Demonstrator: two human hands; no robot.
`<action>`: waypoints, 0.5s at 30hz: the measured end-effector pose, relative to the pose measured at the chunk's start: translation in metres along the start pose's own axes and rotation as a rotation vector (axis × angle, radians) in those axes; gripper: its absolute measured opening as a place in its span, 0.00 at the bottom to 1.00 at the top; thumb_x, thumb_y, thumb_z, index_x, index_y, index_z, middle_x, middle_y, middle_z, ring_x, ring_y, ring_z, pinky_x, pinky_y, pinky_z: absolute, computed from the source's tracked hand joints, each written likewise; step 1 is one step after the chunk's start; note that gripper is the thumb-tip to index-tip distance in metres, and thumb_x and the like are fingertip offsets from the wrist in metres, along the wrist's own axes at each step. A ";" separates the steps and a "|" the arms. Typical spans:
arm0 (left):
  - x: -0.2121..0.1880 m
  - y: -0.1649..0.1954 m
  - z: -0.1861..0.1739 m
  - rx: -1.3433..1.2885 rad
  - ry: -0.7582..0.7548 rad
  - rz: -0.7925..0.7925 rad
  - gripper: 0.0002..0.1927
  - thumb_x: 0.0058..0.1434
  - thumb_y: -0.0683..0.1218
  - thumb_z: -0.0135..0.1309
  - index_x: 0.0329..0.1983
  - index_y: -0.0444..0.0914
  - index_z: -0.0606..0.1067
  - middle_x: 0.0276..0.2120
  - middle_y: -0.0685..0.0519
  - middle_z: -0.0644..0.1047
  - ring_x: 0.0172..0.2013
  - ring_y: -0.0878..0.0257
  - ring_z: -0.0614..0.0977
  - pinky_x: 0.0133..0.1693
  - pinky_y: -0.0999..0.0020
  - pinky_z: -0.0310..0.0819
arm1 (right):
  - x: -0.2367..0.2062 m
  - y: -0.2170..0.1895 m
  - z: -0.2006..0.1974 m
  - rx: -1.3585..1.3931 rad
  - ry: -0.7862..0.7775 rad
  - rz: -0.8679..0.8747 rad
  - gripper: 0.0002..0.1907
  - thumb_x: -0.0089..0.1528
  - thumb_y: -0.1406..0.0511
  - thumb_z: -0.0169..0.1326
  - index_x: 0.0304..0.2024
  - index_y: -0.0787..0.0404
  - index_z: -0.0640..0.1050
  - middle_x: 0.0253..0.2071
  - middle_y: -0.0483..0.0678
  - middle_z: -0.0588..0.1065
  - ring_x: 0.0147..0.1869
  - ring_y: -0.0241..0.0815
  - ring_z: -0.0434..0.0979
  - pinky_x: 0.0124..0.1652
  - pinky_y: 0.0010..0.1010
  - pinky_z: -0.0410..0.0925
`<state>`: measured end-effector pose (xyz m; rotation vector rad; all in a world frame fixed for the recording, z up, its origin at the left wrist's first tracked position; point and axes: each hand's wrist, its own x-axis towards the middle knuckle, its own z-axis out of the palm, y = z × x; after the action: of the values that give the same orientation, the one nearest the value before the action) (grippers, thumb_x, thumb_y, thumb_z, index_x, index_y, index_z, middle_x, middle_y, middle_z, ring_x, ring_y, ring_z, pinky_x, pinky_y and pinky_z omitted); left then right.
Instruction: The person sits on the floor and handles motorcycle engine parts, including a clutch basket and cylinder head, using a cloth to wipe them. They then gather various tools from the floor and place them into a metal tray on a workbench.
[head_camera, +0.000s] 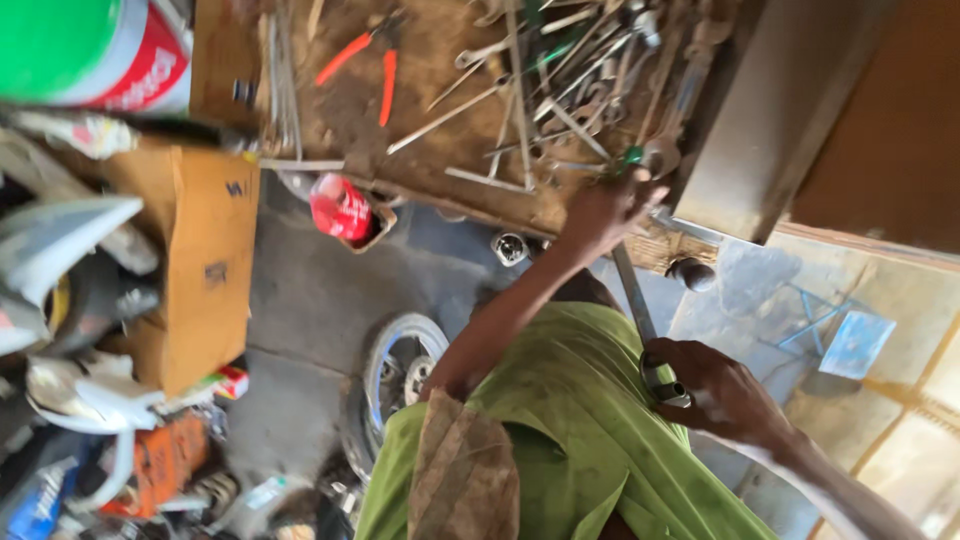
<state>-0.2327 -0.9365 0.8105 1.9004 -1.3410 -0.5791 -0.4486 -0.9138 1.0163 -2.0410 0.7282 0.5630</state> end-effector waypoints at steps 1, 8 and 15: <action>-0.017 -0.015 -0.019 -0.196 -0.082 -0.129 0.23 0.71 0.57 0.47 0.61 0.39 0.73 0.27 0.49 0.79 0.14 0.62 0.74 0.16 0.64 0.70 | 0.000 -0.003 0.004 0.020 -0.013 -0.048 0.39 0.45 0.62 0.71 0.59 0.51 0.73 0.45 0.48 0.79 0.47 0.48 0.82 0.47 0.37 0.76; -0.233 -0.140 -0.107 -0.489 0.754 -0.322 0.10 0.75 0.45 0.46 0.51 0.36 0.75 0.38 0.53 0.76 0.30 0.69 0.71 0.31 0.70 0.66 | 0.078 0.011 0.092 -0.148 -0.210 -0.224 0.44 0.45 0.58 0.70 0.63 0.52 0.69 0.51 0.56 0.75 0.51 0.56 0.79 0.52 0.42 0.72; -0.484 -0.128 -0.061 -0.545 1.128 -0.906 0.16 0.78 0.53 0.42 0.50 0.37 0.74 0.19 0.59 0.64 0.20 0.73 0.64 0.23 0.75 0.56 | 0.221 0.062 0.230 -0.358 -0.176 -0.355 0.44 0.49 0.51 0.71 0.62 0.62 0.69 0.49 0.62 0.76 0.53 0.60 0.77 0.52 0.45 0.71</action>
<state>-0.2839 -0.4417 0.7276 1.7669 0.3912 -0.1423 -0.3571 -0.8087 0.7225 -2.3416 0.1573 0.6892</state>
